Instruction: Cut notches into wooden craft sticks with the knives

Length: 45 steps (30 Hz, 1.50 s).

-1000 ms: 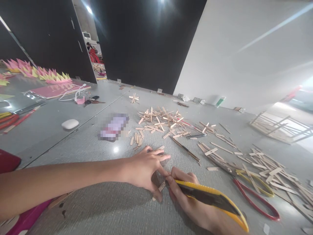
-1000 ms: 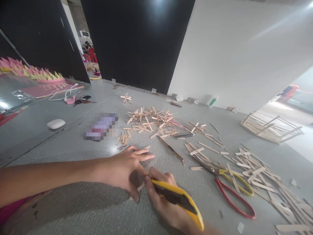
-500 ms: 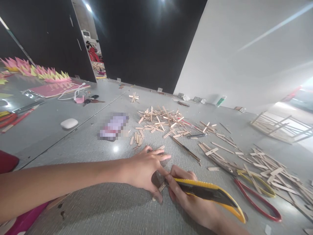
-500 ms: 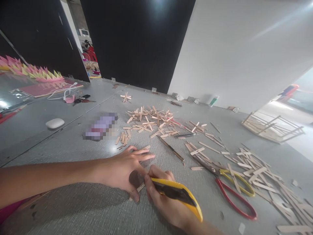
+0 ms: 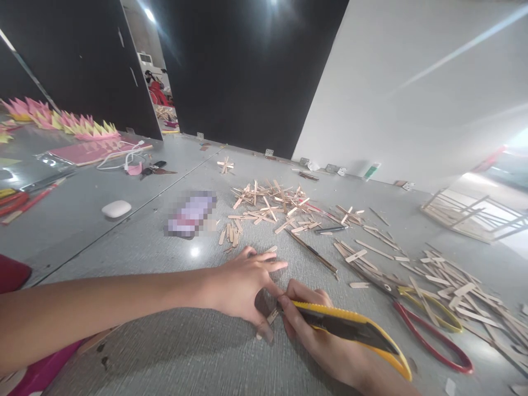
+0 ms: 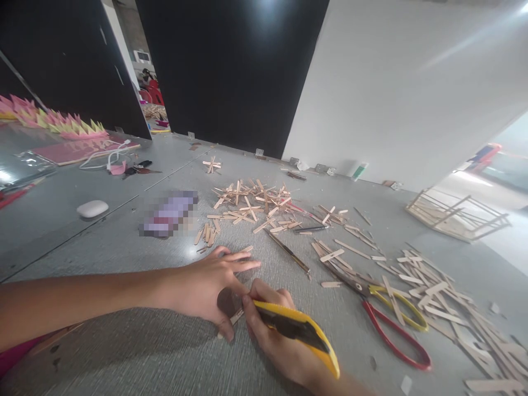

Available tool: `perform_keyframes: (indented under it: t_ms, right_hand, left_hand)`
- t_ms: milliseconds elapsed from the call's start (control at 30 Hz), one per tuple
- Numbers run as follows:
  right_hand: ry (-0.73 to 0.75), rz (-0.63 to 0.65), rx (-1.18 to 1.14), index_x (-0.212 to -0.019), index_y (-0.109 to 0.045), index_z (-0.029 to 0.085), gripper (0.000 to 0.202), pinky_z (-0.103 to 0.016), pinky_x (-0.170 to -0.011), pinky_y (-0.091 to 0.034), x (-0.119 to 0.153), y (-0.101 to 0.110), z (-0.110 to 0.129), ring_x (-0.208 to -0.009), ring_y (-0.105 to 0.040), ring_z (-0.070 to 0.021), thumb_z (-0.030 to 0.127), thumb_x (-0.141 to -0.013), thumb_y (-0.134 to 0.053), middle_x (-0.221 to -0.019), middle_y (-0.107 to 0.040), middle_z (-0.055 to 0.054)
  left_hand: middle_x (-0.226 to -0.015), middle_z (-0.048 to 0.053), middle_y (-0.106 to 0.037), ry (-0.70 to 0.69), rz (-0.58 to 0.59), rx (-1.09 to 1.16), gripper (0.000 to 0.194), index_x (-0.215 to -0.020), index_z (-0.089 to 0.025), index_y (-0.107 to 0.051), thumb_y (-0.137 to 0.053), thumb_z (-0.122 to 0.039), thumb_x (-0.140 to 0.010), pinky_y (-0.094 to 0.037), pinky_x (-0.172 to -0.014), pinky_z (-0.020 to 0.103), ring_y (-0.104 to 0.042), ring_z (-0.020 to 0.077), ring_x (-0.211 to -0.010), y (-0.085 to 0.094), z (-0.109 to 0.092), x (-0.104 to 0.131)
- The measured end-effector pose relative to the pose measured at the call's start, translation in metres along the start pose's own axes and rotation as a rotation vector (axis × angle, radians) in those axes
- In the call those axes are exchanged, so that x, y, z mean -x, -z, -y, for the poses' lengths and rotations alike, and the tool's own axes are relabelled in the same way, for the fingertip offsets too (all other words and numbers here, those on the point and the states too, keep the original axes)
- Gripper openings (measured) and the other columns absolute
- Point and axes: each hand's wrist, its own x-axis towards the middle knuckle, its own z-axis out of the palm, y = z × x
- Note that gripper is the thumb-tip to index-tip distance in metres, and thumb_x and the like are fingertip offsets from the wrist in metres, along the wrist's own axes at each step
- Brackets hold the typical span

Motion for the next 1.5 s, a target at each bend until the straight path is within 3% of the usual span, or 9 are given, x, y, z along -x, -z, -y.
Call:
perform_keyframes:
  t_ms: [267, 500, 800, 1067, 1500]
  right_hand:
    - [0.017, -0.022, 0.043, -0.073, -0.045, 0.027, 0.042, -0.051, -0.081, -0.05, 0.001, 0.0019, 0.0026, -0.075, -0.059, -0.0247, 0.055, -0.102, -0.031, -0.068, -0.062, 0.001]
    - [0.07, -0.045, 0.06, -0.073, -0.043, 0.028, 0.04, -0.048, -0.077, -0.053, 0.0012, 0.0003, -0.001, -0.072, -0.058, -0.0238, 0.053, -0.102, -0.033, -0.069, -0.058, 0.001]
    - [0.163, -0.053, 0.066, -0.074, -0.044, 0.027, 0.043, -0.047, -0.078, -0.049, -0.0007, -0.0036, -0.0027, -0.062, -0.054, -0.0194, 0.049, -0.107, -0.028, -0.066, -0.056, 0.004]
    - [0.143, -0.031, 0.064, -0.072, -0.044, 0.027, 0.041, -0.049, -0.08, -0.049, 0.0, -0.0015, -0.0002, -0.064, -0.055, -0.021, 0.045, -0.105, -0.028, -0.068, -0.059, 0.002]
    - [0.027, -0.02, 0.034, -0.073, -0.043, 0.027, 0.044, -0.05, -0.082, -0.051, -0.0002, 0.0019, -0.0005, -0.073, -0.057, -0.0231, 0.055, -0.102, -0.029, -0.07, -0.058, 0.001]
  left_hand:
    - [-0.167, 0.011, -0.032, 0.003, -0.007, -0.012, 0.055, -0.117, -0.039, -0.076, -0.083, -0.068, -0.071, -0.019, -0.112, 0.071, -0.02, 0.0412, -0.156, 0.0, -0.0003, -0.0002]
    - [-0.166, 0.011, -0.035, 0.045, -0.021, 0.006, 0.049, -0.104, -0.034, -0.08, -0.087, -0.064, -0.066, -0.023, -0.111, 0.068, -0.024, 0.0413, -0.154, -0.0006, -0.0029, -0.0021]
    - [-0.165, 0.007, -0.039, 0.041, -0.024, -0.006, 0.046, -0.104, -0.037, -0.08, -0.088, -0.061, -0.066, -0.028, -0.11, 0.066, -0.029, 0.0406, -0.153, -0.0011, -0.0019, -0.0063]
    - [-0.166, 0.007, -0.037, 0.031, -0.019, 0.001, 0.044, -0.105, -0.036, -0.08, -0.086, -0.062, -0.07, -0.027, -0.11, 0.064, -0.027, 0.0398, -0.154, 0.0011, -0.0037, -0.0038]
    - [-0.166, 0.012, -0.034, 0.037, -0.017, 0.01, 0.053, -0.112, -0.036, -0.079, -0.085, -0.066, -0.069, -0.022, -0.112, 0.072, -0.022, 0.0443, -0.154, -0.0029, -0.0015, -0.0028]
